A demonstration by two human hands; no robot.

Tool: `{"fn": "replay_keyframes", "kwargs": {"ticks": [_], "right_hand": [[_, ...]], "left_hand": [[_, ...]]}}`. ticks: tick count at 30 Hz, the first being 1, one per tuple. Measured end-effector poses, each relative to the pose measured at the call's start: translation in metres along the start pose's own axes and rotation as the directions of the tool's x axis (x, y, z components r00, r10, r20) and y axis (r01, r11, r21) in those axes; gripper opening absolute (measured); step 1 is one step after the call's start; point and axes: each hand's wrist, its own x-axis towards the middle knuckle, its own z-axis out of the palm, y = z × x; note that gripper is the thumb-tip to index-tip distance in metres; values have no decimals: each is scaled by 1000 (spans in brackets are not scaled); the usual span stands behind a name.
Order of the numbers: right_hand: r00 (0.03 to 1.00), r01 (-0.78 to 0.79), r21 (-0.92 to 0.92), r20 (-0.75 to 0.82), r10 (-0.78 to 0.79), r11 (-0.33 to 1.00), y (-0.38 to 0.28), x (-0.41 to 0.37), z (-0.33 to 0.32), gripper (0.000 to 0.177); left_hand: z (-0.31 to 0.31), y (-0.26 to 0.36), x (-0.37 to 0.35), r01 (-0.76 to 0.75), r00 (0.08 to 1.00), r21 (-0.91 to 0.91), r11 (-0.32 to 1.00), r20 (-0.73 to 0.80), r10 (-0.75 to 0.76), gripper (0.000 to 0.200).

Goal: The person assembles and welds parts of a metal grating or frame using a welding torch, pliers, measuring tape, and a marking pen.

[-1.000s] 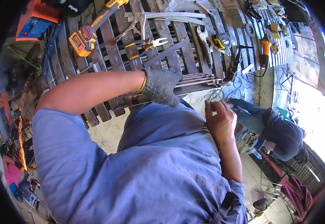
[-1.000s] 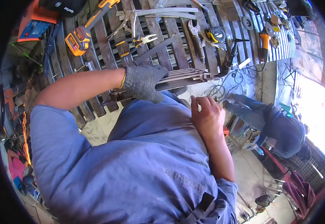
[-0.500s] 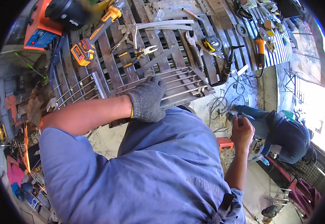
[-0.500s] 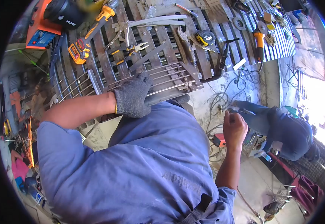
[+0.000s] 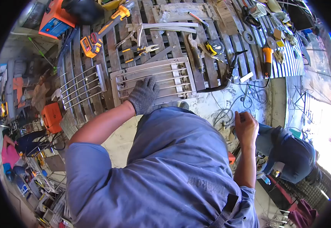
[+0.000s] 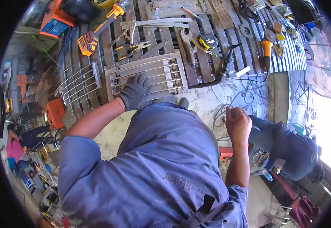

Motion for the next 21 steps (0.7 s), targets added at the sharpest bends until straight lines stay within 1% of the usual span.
{"fn": "replay_keyframes", "kwargs": {"ticks": [3,6,9,12,15,18,21], "right_hand": [[999,17,17,31,-17,1000,7,9,-5,28],[998,37,16,46,-38,999,19,13,-8,28],[997,65,40,36,-67,997,28,19,-8,28],[995,98,51,25,-100,994,34,26,-9,27],[994,93,1,62,-93,996,39,32,-11,26],[991,79,-19,110,-76,997,40,37,-9,25],[989,80,-4,123,-79,997,39,38,-3,24]], "left_hand": [[14,10,-1,20,1000,72,997,-4,-19,88],[21,25,-1,56,992,105,993,110,-68,88],[39,33,1,119,988,89,989,92,-127,102],[52,35,1,119,991,180,976,45,-129,101],[49,31,-3,121,993,161,980,-22,-119,102],[-29,37,16,187,978,-65,980,102,-180,87],[-34,8,49,324,943,-221,920,6,-331,58]]}}
